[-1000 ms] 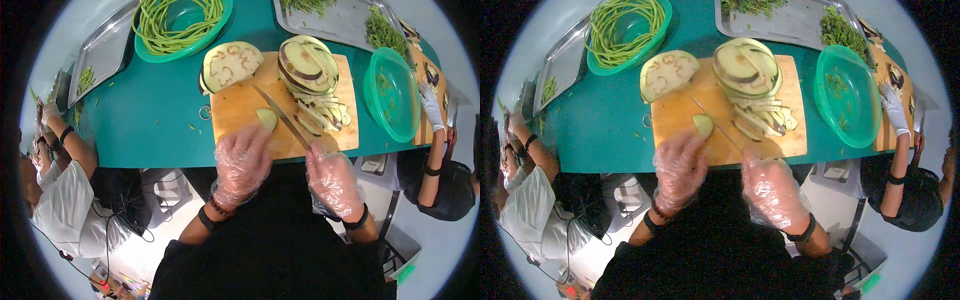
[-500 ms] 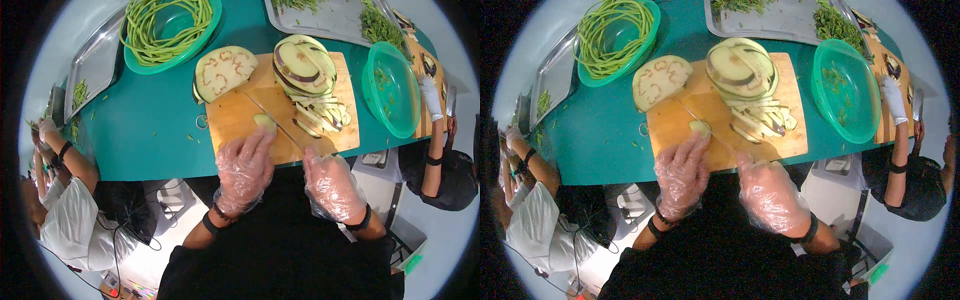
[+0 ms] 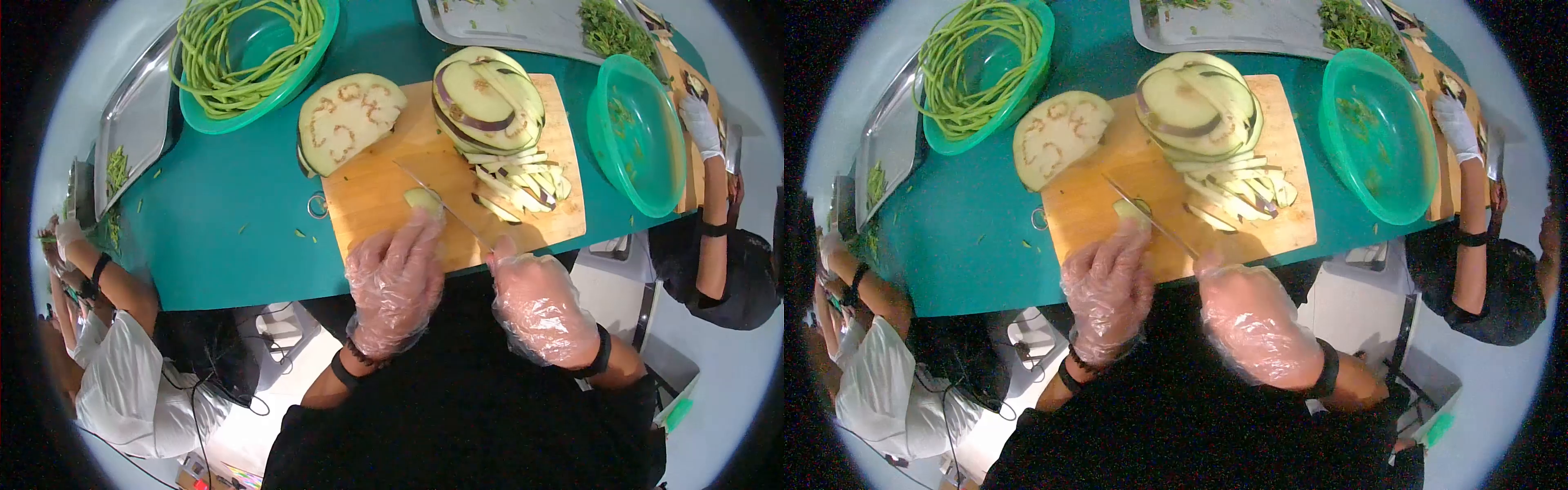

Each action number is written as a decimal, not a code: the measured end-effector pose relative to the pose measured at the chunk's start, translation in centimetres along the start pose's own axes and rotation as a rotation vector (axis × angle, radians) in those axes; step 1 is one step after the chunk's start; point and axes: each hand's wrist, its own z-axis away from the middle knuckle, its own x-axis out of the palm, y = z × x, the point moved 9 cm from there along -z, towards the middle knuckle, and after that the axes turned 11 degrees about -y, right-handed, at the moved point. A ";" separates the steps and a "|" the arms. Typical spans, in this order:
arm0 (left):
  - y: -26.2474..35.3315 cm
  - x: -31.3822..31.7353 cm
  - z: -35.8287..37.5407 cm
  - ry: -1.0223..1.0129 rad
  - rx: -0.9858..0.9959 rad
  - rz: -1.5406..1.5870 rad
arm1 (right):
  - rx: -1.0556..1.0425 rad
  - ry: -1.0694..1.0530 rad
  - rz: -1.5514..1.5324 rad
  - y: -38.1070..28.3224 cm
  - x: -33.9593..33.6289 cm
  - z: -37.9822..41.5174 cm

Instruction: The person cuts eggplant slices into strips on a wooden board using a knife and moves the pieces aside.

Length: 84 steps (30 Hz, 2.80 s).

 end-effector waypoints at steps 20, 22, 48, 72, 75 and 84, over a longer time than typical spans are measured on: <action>0.3 -0.3 0.3 0.037 0.035 -0.038 | -0.160 0.279 -0.027 0.3 -1.5 0.3; 0.4 -0.4 0.3 0.055 0.039 -0.042 | -0.029 0.200 0.041 -0.1 -1.5 0.4; 0.3 0.0 0.5 -0.021 0.050 0.013 | 0.021 0.134 -0.168 0.7 -1.7 1.3; 0.1 -0.1 0.1 -0.042 -0.004 -0.024 | -0.082 0.107 -0.070 0.1 -1.5 0.2; 0.2 0.0 0.1 -0.059 0.000 -0.048 | -0.064 0.062 -0.048 -0.2 -1.3 0.1; 0.2 0.3 -0.3 -0.108 -0.025 -0.045 | -0.146 0.091 -0.059 -0.4 -1.0 -0.9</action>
